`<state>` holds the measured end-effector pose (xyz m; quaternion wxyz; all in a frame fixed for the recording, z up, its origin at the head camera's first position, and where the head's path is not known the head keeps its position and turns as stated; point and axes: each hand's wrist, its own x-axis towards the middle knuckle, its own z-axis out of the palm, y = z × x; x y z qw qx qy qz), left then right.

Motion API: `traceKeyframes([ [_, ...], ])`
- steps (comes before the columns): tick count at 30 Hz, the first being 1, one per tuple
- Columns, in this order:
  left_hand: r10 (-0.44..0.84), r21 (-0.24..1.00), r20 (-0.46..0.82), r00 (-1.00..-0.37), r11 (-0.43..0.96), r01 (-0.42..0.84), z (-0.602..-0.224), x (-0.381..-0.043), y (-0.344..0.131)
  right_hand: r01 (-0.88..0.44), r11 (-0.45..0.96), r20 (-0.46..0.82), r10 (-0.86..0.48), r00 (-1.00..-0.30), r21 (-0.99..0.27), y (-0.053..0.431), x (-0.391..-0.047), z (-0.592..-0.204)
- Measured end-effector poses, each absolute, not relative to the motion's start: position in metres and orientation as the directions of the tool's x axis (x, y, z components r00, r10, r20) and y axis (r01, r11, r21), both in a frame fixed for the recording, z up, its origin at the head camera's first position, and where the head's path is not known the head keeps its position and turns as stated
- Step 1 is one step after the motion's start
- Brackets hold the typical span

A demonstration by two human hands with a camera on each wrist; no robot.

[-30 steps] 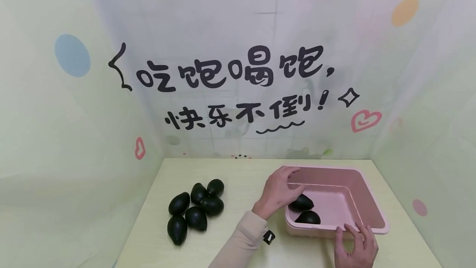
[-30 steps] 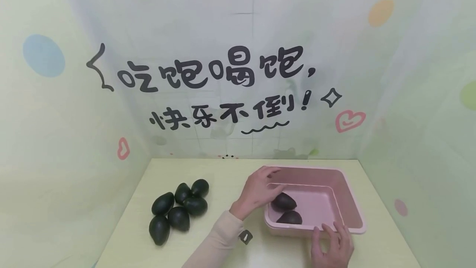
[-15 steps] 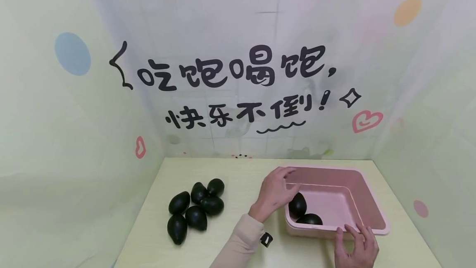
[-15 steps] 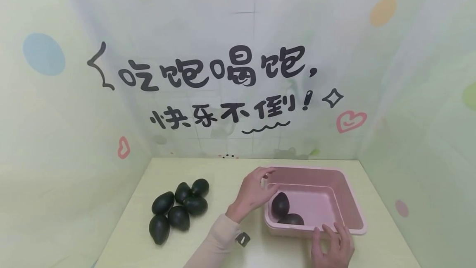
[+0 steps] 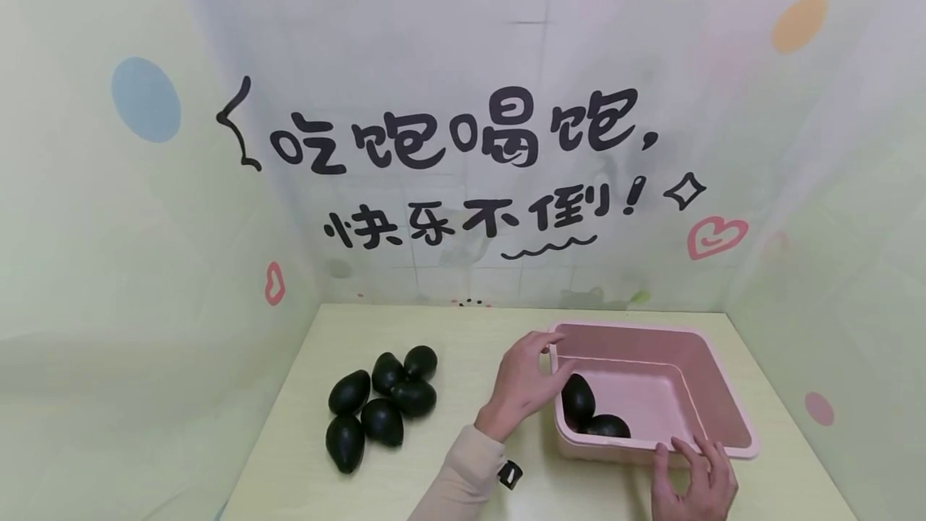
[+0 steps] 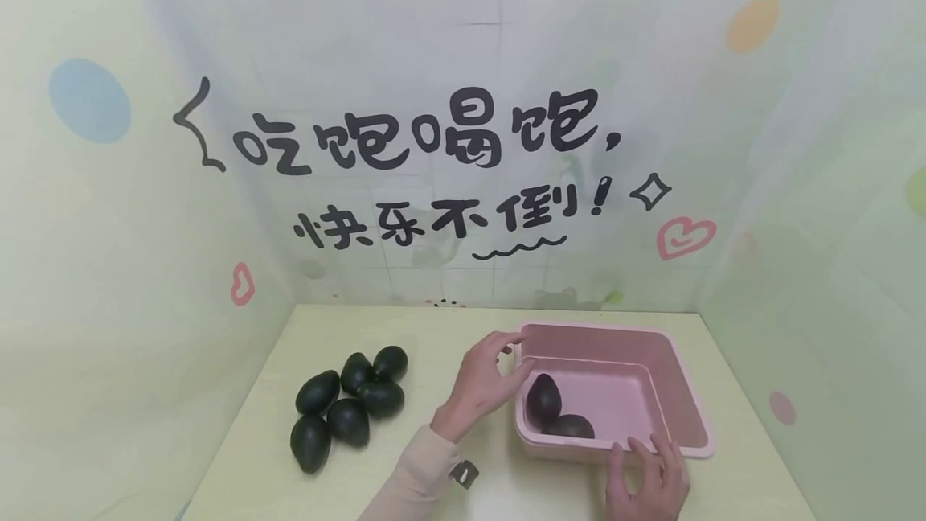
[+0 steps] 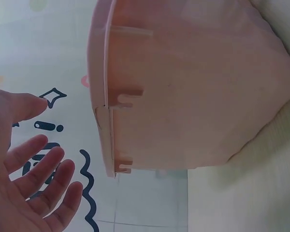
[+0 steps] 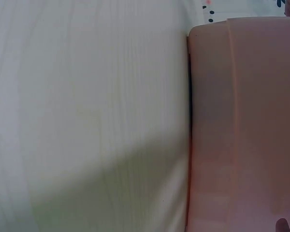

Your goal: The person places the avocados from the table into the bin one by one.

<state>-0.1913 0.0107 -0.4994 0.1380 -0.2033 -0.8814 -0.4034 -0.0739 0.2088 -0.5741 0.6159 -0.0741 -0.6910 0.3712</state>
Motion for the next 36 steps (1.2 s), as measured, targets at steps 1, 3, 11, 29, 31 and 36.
traceKeyframes([
  [1,0.243,0.657,0.406,-0.881,0.592,0.467,-0.500,-0.191,0.010,-0.352,0.714,0.796,0.559,-0.233,-0.605,0.209,-0.073,-0.574],
  [3,0.234,0.669,0.402,-0.885,0.586,0.458,-0.503,-0.189,0.008,-0.351,0.715,0.795,0.558,-0.236,-0.605,0.209,-0.073,-0.574],
  [11,0.186,0.708,0.363,-0.913,0.582,0.401,-0.516,-0.182,-0.003,-0.352,0.710,0.792,0.563,-0.238,-0.610,0.210,-0.072,-0.576],
  [29,0.126,0.709,0.343,-0.931,0.615,0.345,-0.542,-0.166,-0.025,-0.333,0.708,0.782,0.562,-0.269,-0.623,0.211,-0.070,-0.584],
  [31,0.121,0.706,0.346,-0.930,0.620,0.343,-0.544,-0.165,-0.028,-0.313,0.717,0.782,0.558,-0.280,-0.623,0.214,-0.072,-0.588],
  [36,0.117,0.684,0.362,-0.925,0.641,0.349,-0.548,-0.163,-0.032,-0.298,0.734,0.791,0.542,-0.284,-0.610,0.221,-0.076,-0.596],
])
